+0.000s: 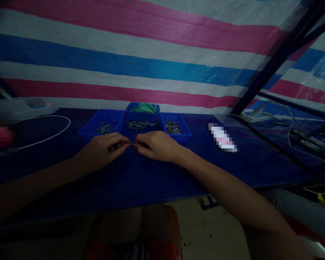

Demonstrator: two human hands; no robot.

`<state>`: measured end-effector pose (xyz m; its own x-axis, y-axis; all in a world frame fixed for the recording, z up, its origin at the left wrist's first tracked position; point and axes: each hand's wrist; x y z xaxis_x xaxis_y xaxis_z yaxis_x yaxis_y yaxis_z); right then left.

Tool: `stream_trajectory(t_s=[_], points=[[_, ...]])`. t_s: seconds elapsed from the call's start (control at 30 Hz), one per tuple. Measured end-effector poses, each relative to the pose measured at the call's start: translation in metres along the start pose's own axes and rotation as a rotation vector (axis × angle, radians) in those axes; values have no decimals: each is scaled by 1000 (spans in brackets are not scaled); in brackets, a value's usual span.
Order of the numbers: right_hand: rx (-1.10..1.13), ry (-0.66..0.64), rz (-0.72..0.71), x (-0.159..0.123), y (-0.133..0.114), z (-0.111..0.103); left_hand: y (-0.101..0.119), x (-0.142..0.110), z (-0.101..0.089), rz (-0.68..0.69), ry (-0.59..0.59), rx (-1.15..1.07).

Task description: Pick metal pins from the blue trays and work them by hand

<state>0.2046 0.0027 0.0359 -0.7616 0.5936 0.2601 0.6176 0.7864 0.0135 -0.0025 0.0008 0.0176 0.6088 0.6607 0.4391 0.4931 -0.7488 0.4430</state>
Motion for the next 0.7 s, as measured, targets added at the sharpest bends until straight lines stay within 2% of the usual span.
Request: stream_trajectory(t_s=[0.2,0.3,0.4,0.53,0.7], points=[[3,16,-42,-1,-2,2,-2,-1,5,-26,-154,-34],[14,15,-51,-1,-3,2,-2,-2,5,-33,-179,-26],[13,25,-37,-1,-2,1,-3,-2,4,-46,-149,-8],[-2,20,1,-1,1,-2,-2,0,1,-15,-49,9],[52,-7,-53,1,1,1,4,-2,-3,128,31,15]])
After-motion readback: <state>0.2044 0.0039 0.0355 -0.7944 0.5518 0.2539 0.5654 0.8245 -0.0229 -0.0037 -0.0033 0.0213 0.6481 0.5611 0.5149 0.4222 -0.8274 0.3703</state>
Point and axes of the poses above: each hand's wrist, its own x-axis towards the middle knuckle, its own z-axis out of the palm, y = z × x, and after that the axes turned 12 degrees about -x, right-handed
